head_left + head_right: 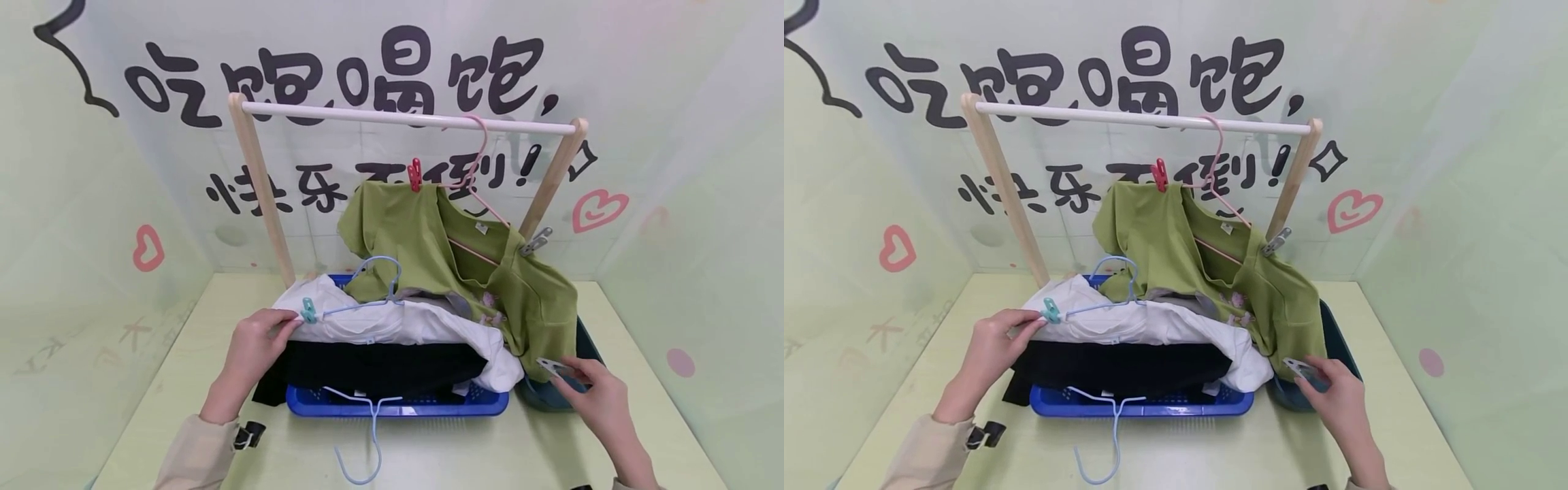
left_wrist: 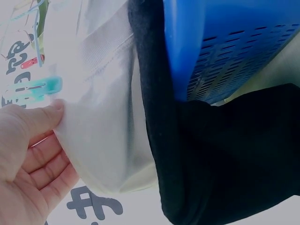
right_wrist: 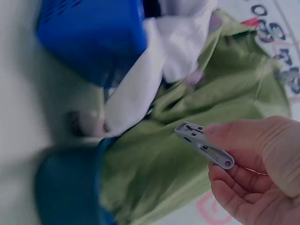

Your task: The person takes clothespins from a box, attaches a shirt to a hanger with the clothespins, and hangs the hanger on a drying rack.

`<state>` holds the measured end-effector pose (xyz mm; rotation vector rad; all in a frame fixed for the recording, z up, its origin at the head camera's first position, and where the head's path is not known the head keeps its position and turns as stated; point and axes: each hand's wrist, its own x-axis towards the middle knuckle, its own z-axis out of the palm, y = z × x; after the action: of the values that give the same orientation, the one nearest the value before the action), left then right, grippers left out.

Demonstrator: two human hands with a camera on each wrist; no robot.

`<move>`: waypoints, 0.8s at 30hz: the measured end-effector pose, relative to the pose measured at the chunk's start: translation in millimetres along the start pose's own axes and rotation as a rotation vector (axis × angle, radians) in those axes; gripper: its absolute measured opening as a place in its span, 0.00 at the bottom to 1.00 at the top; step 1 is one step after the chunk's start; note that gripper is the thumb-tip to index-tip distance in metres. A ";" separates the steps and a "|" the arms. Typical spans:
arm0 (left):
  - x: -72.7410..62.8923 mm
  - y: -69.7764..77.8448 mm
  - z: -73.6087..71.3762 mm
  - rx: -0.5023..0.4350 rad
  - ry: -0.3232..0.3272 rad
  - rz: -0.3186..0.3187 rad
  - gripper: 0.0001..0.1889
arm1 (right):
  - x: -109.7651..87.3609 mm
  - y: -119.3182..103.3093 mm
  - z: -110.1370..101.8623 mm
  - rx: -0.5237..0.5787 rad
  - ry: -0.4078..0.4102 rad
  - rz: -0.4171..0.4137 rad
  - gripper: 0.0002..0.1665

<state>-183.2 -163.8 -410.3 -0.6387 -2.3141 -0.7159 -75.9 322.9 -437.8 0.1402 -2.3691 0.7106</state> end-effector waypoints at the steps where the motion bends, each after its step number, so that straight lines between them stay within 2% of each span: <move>1: 0.1 0.1 0.1 -0.001 0.000 0.001 0.10 | 1.3 -3.4 -1.3 0.012 0.015 -0.019 0.22; 6: 0.3 0.7 0.2 -0.002 0.002 0.000 0.10 | 12.0 -21.6 -5.8 0.072 0.044 -0.132 0.24; 9: 0.2 1.1 -0.1 -0.002 0.001 -0.004 0.10 | 20.0 -31.6 -5.6 0.115 0.041 -0.199 0.16; 10: 0.2 1.1 0.0 -0.002 0.001 -0.006 0.10 | 22.7 -34.6 -5.0 0.128 0.040 -0.217 0.16; 13: 0.0 1.5 -0.2 -0.003 0.003 -0.006 0.10 | 30.2 -41.9 -1.5 0.158 0.028 -0.248 0.27; 17: -0.1 1.6 0.0 -0.007 0.001 -0.004 0.09 | 39.7 -51.4 5.2 0.157 0.035 -0.295 0.17; 21: 0.3 0.8 0.3 -0.009 -0.001 -0.005 0.09 | 50.1 -63.8 13.4 0.163 0.037 -0.345 0.29; 24: -0.1 0.1 0.1 -0.010 0.001 -0.004 0.09 | 59.5 -75.3 18.7 0.194 0.019 -0.377 0.31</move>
<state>-183.1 -163.6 -410.3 -0.6378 -2.3130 -0.7295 -112.3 254.0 -378.6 0.6408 -2.1647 0.7469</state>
